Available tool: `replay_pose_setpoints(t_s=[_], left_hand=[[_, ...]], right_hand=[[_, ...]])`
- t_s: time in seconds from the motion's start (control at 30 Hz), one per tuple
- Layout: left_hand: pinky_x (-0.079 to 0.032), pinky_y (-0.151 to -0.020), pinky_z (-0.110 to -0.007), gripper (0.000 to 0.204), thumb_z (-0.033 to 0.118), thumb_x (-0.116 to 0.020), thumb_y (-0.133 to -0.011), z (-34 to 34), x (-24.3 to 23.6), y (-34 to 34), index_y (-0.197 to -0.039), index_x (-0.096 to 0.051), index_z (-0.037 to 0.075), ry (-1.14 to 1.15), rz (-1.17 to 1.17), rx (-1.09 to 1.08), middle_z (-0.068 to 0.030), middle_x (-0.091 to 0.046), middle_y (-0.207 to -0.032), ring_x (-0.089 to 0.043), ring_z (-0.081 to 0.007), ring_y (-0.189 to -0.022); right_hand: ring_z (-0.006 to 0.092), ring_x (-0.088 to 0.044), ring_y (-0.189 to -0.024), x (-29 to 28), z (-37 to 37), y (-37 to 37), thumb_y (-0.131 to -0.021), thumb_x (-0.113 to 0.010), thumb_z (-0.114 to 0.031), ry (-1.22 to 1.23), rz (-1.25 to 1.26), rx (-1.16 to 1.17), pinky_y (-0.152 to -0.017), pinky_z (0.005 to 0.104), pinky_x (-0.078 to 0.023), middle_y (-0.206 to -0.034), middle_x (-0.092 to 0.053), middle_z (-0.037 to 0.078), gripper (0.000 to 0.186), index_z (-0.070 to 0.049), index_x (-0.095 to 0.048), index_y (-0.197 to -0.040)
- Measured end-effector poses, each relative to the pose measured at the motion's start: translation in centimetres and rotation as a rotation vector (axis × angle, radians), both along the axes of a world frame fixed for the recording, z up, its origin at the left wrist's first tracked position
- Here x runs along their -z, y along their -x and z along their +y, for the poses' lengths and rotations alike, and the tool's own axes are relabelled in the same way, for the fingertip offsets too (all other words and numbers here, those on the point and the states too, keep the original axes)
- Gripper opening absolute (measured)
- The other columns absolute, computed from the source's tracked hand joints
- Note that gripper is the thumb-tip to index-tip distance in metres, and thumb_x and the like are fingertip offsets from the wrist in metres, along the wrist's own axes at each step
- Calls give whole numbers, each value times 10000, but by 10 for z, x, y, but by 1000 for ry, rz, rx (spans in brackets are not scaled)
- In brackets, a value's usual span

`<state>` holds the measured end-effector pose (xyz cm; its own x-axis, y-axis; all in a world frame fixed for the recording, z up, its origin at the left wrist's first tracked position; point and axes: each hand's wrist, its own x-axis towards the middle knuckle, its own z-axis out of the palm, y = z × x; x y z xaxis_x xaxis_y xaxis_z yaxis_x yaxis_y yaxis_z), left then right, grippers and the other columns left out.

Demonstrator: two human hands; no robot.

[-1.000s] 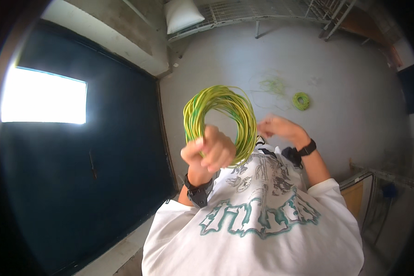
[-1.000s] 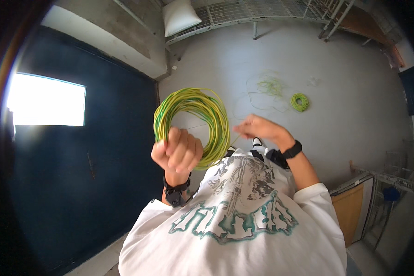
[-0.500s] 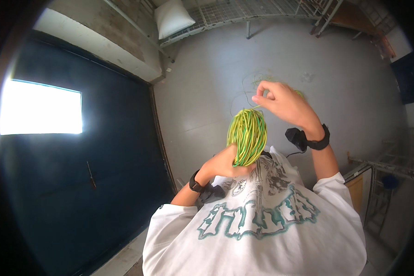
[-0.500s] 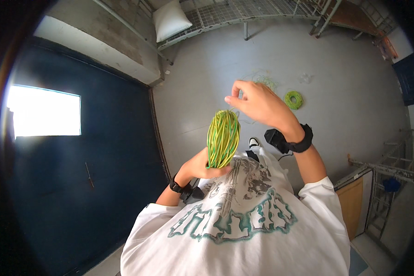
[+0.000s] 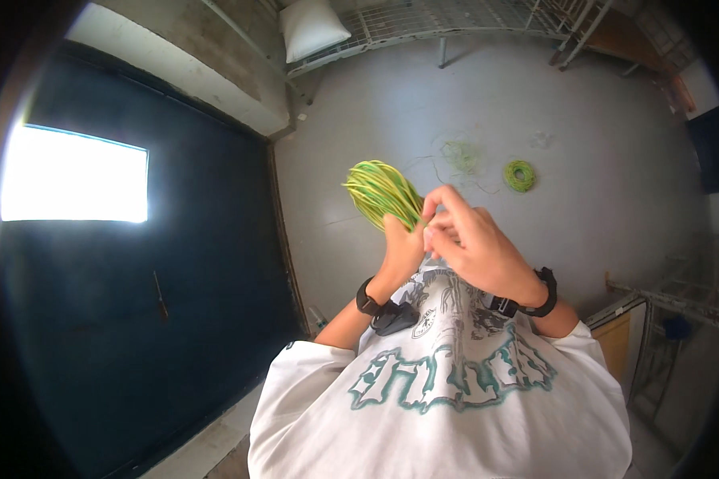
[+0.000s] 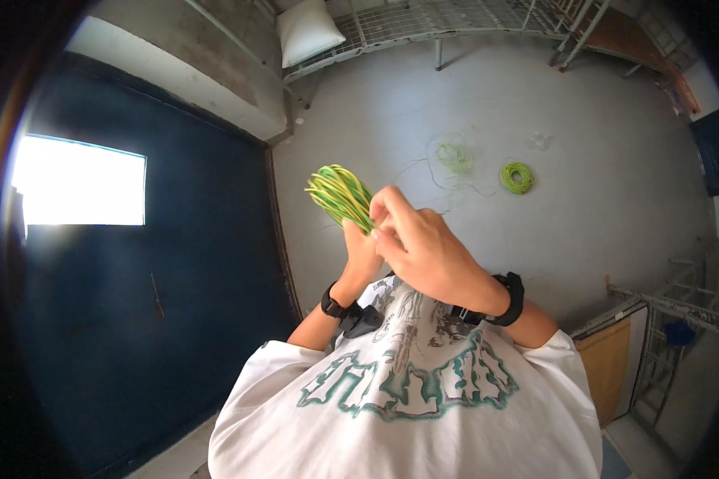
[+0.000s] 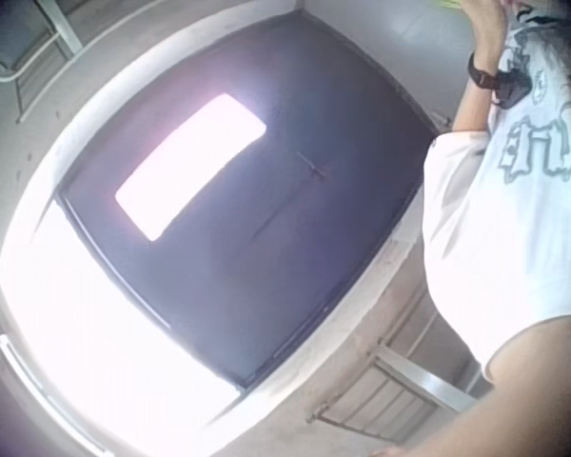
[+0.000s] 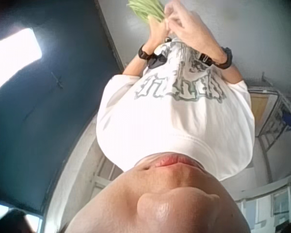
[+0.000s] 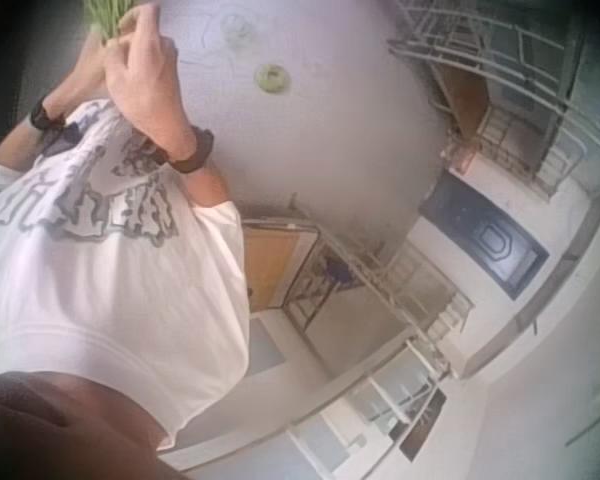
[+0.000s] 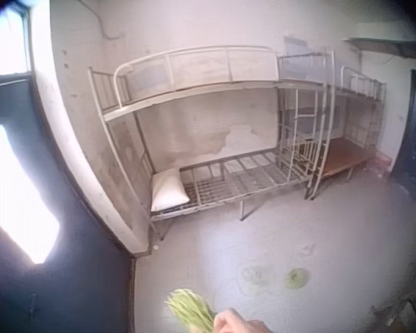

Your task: The person gathers a long green and yellow cable from the floor and coils it into a neat bundle by hand. They repeatedly pull slack, wrap the cable around their hand, and adjust the coil to keep it tidy.

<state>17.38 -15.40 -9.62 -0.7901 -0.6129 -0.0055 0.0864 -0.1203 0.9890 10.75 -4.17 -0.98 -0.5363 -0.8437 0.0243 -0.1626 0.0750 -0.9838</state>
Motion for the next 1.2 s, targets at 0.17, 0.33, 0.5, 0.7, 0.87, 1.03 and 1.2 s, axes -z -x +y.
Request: replay_pose_setpoints(t_s=[0.17, 0.33, 0.5, 0.7, 0.87, 1.03, 1.2], left_hand=[[-416, -586, -267, 157, 199, -567, -910, -12, -17, 13, -849, -510, 66, -515, 233, -4, -6, -493, -709, -490, -123, -647], [-426, -742, -312, 198, 194, -588, -864, -20, -20, 8, -975, -468, 83, -763, 349, 161, -19, -479, -814, -505, -166, -805], [-380, -907, -359, 305, 169, -584, -819, -29, -18, 2, -1072, -439, 79, -901, 539, 300, -39, -492, -897, -495, -196, -919], [-408, -875, -366, 254, 294, -582, -885, -35, -24, -4, -1004, -462, 104, -744, 444, 197, 7, -465, -790, -497, -161, -774], [-376, -570, -255, 300, 378, -395, -992, -50, -51, -13, -789, -446, 164, -729, 481, 159, 97, -345, -536, -347, -63, -459], [-297, -397, -219, 347, 403, -352, -999, -55, -80, -33, -743, -411, 176, -905, 796, 368, 117, -364, -460, -348, -31, -338], [-293, -279, -243, 328, 317, -553, -915, -51, -78, -42, -698, -471, 84, -796, 856, 961, 56, -365, -371, -337, -131, -253]], right_hand=[[176, -566, -582, 22, 0, 6, -870, -530, -48, 17, -82, -14, -567, 314, -443, -645, -594, 103, 130, -20, -422, -936], [83, -519, -619, 30, -2, 12, -932, -494, -95, 86, -431, -32, -587, 233, -426, -651, -548, 27, 84, -43, -438, -897], [79, -503, -613, 37, -2, 12, -936, -481, -87, 146, -453, 24, -589, 218, -410, -661, -548, 27, 62, -46, -441, -911], [86, -519, -606, 43, -2, 2, -916, -513, -83, 6, -488, -58, -567, 225, -419, -670, -581, 48, 97, -41, -425, -921], [117, -579, -630, 58, -1, -10, -865, -597, -71, -15, -332, -185, -610, 254, -452, -674, -585, 58, 178, -35, -426, -898], [164, -611, -590, 122, -7, 14, -827, -643, -125, -304, -94, -304, -567, 322, -462, -643, -607, 114, 194, -17, -487, -869], [196, -610, -616, 165, -36, 71, -800, -641, -125, -231, 147, 10, -588, 337, -472, -644, -627, 119, 115, -16, -607, -793]])
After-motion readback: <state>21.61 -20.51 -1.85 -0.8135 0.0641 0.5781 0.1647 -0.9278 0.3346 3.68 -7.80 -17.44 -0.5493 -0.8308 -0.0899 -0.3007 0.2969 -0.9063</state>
